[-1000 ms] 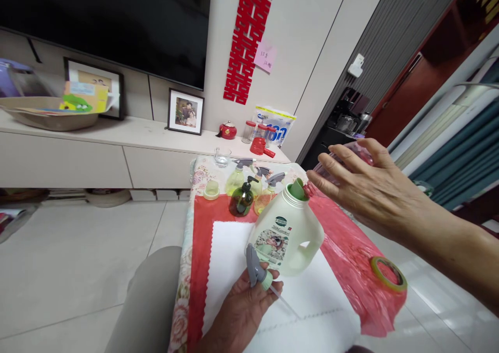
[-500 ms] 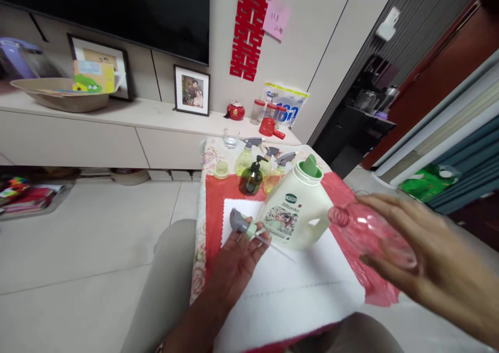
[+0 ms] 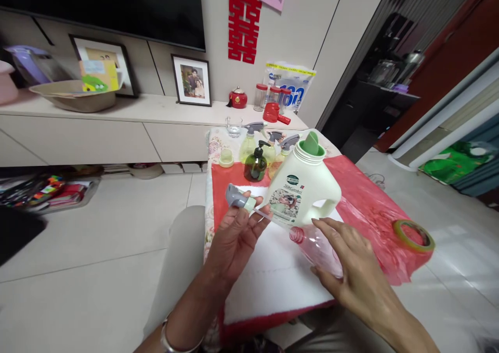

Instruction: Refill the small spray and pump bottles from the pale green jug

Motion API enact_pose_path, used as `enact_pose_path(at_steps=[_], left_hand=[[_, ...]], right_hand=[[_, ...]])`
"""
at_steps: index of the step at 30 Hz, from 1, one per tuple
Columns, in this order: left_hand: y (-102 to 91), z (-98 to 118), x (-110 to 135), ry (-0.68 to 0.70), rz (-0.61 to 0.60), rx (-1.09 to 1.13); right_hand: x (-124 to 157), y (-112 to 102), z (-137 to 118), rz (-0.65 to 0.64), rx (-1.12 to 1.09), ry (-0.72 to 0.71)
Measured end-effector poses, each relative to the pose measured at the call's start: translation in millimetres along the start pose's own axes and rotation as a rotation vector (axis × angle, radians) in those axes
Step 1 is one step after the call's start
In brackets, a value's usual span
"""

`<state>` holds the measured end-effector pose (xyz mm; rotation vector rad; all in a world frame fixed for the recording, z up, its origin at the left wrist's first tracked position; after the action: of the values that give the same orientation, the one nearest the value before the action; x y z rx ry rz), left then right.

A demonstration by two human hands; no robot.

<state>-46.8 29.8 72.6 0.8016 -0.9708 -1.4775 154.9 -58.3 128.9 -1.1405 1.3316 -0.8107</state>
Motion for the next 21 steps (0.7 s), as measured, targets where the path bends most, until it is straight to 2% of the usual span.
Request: enact_pose_path(at_steps=[4,7,11,18,21], left_hand=[[10.1,-13,7,-0.025,-0.061,-0.093],[17.4,-23,12,-0.017,-0.157,-0.187],[18.0,-30,16,-0.030,-0.225,-0.211],[17.1,-27,15,-0.057,-0.258,-0.223],[18.5,-27,14,-0.067,-0.258,-0.231]], right_hand=[[-2,7,-10,0.011,-0.108,-0.001],[-4,14,-18,0.006,-0.186,0.015],[-4,20,-25,0.003,-0.286,0.049],[-2,29,-24,-0.109,-0.479,0.121],[-1,34,-22,-0.206,-0.615,0.184]])
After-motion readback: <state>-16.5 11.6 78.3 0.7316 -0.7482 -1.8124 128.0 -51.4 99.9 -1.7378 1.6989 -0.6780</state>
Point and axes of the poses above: each hand's wrist, its own x-axis away from the middle knuckle, its own y-axis out of the palm, z = x × y, the point moved 6 cm from there along -x, towards the middle knuckle, and after that the axes turned 10 degrees about y, right-handed, at the moved point
